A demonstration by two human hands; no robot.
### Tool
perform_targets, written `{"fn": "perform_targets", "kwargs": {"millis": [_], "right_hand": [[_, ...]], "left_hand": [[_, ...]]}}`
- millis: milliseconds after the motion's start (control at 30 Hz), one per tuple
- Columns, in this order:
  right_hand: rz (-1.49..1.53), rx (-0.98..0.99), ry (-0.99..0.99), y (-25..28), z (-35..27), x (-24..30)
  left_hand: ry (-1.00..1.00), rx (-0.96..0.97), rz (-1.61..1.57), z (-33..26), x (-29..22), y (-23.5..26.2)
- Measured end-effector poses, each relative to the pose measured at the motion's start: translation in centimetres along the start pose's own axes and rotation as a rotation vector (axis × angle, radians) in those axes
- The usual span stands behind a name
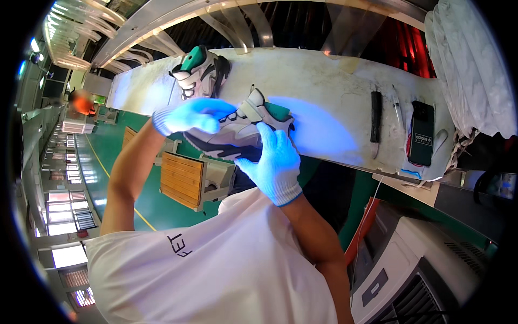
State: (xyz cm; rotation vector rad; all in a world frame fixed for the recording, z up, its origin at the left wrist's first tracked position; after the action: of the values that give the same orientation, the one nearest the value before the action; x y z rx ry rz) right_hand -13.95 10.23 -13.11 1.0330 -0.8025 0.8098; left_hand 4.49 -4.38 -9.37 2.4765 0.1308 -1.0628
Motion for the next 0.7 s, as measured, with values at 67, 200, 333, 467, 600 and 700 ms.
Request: {"fn": "perform_targets", "kwargs": {"millis": [67, 200, 333, 467, 600, 700], "right_hand": [[0.038, 0.002, -0.006, 0.2, -0.4, -0.3], [0.034, -0.012, -0.025, 0.5, 0.3, -0.8], [0.112, -0.041, -0.074, 1.5, 0.2, -1.3], [0.201, -0.109, -0.045, 2.7, -0.2, -2.1], [0.465, -0.155, -0.247, 4.6, -3.3, -3.3], [0.517, -0.227, -0.257, 4.6, -4.7, -4.5]], "left_hand": [[-0.082, -0.045, -0.127, -2.1, 1.8, 0.1], [-0.254, -0.203, -0.372, -3.8, 3.8, -0.3], [-0.322, -0.425, -0.494, -4.0, 4.1, -1.7], [-0.324, -0.613, -0.540, -3.4, 0.3, -2.3], [-0.193, -0.611, -0.265, -3.4, -6.2, -3.0], [-0.287, -0.639, -0.273, -2.3, -8.2, -4.1]]}}
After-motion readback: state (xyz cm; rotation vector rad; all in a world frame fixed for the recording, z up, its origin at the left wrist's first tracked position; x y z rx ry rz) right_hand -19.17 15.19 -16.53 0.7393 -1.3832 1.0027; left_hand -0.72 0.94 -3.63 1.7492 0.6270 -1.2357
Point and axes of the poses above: each hand's wrist, its own z-axis towards the middle knuckle, its own y-axis out of the back of the hand, x = y × z, the point moved 8 cm from there along z, towards the middle knuckle, and after that the axes turned 7 degrees about z, right-handed, at the moved point
